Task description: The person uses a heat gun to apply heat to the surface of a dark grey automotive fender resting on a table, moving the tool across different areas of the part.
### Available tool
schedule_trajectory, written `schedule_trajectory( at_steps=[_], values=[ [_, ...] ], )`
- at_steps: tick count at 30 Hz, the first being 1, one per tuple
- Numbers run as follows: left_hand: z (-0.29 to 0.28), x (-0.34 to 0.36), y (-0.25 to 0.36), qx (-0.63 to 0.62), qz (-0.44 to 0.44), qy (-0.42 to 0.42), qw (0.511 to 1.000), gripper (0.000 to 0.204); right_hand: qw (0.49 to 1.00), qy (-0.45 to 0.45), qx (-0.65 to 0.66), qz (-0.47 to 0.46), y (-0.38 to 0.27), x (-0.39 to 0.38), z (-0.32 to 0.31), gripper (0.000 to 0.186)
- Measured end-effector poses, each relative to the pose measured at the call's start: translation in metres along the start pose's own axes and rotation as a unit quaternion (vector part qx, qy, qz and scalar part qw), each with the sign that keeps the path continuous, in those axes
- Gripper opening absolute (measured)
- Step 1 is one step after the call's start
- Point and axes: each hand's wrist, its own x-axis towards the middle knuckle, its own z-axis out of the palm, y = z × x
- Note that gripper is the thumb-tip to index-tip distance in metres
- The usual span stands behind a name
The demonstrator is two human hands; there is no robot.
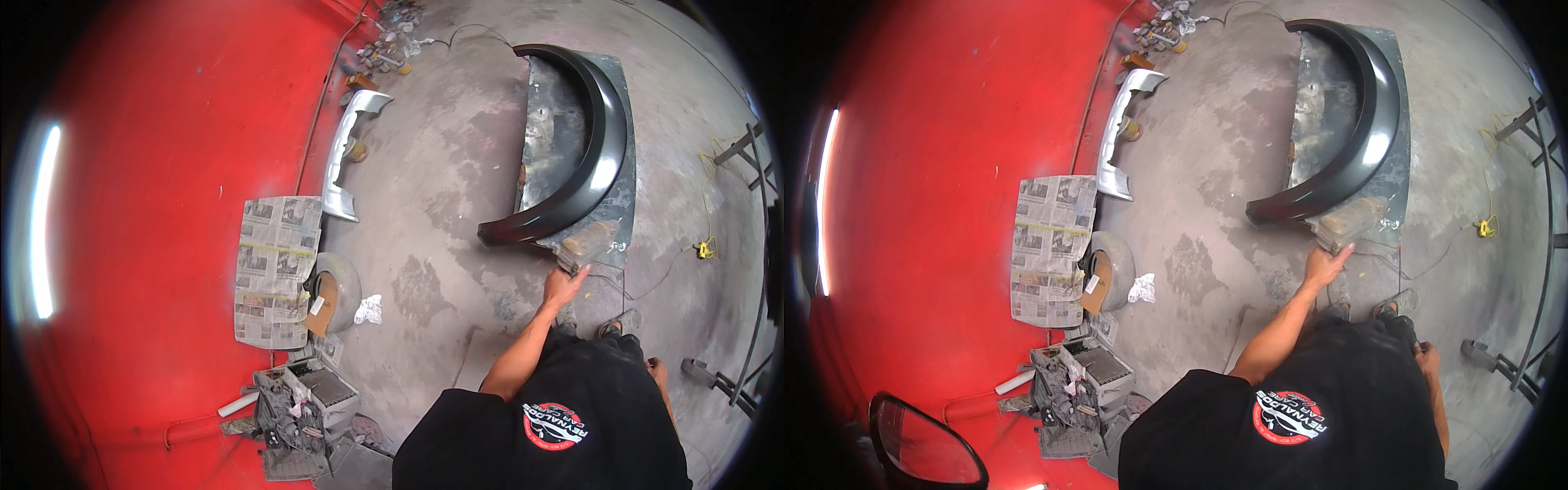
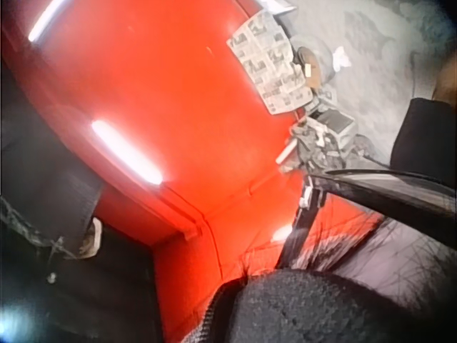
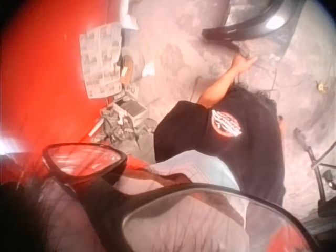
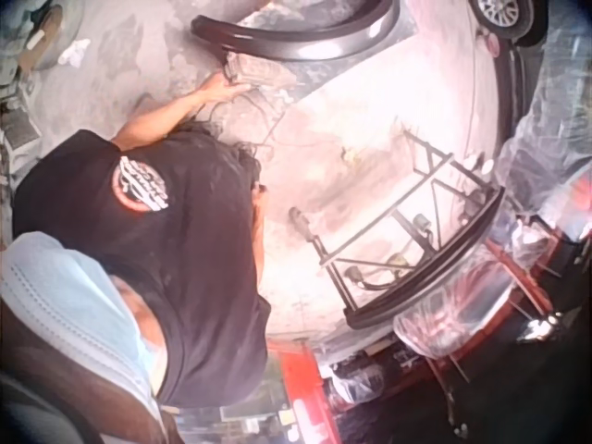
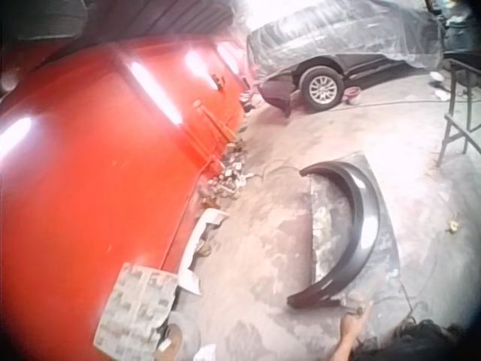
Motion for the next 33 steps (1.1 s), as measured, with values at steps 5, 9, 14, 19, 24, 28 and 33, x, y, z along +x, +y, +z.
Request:
schedule_trajectory(
  at_steps=[5, 9, 14, 19, 24, 28, 33],
  values=[
    [-0.017, 0.005, -0.113, 0.028, -0.275, 0.12, 0.953, 0.061, 1.0, 0.004, 0.009, -0.008, 0.027, 0.0, 0.006, 0.043],
    [-0.086, 0.003, -0.181, -0.224, -0.321, 0.336, 0.857, 0.067, 0.999, 0.005, -0.017, -0.036, 0.041, 0.014, 0.009, 0.043],
    [-0.106, 0.02, -0.161, -0.267, -0.391, 0.488, 0.733, 0.054, 0.999, 0.022, -0.023, 0.019, 0.051, -0.009, -0.015, 0.042],
    [-0.111, 0.01, -0.134, -0.256, -0.35, 0.48, 0.763, 0.051, 0.999, 0.016, -0.034, -0.006, 0.047, 0.003, -0.018, 0.042],
    [-0.071, 0.004, -0.105, -0.284, -0.278, 0.37, 0.84, 0.044, 1.0, -0.002, 0.02, -0.011, 0.008, 0.012, -0.037, 0.042],
    [-0.03, 0.013, -0.055, -0.297, -0.3, 0.348, 0.837, 0.044, 1.0, -0.008, 0.023, -0.01, 0.001, 0.025, -0.064, 0.041],
    [0.013, 0.017, -0.004, -0.282, -0.284, 0.291, 0.869, 0.045, 1.0, 0.018, 0.014, 0.01, 0.04, 0.063, -0.086, 0.039]
  ],
)
